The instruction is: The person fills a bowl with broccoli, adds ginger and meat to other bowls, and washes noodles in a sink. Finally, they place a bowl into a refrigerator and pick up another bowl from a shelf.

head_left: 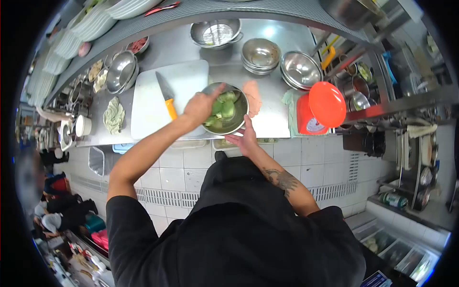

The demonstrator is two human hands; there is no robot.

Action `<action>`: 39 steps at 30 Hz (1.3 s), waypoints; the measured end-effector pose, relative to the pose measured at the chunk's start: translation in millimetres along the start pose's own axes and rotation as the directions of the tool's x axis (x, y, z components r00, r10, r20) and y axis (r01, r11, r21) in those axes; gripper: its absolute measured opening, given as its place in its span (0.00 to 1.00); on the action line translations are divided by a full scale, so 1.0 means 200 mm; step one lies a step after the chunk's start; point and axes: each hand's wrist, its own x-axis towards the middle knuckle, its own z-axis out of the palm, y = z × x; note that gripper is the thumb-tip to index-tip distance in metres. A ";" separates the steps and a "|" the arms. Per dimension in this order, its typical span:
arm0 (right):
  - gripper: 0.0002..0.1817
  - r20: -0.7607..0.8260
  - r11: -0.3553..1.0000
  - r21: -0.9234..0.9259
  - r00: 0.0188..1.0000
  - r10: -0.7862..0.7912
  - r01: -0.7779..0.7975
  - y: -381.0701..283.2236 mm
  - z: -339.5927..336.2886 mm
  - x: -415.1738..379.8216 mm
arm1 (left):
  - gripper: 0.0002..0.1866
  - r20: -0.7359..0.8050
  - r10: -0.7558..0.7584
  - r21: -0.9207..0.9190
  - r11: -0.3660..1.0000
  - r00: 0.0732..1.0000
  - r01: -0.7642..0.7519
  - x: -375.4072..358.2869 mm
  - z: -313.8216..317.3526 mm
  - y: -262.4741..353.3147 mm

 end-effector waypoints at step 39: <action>0.33 0.248 -0.563 -0.687 0.877 0.412 0.459 0.26 -2.02 0.60 | 0.37 0.535 -0.747 -0.754 -0.633 -0.395 0.177 -1.39 2.14 2.22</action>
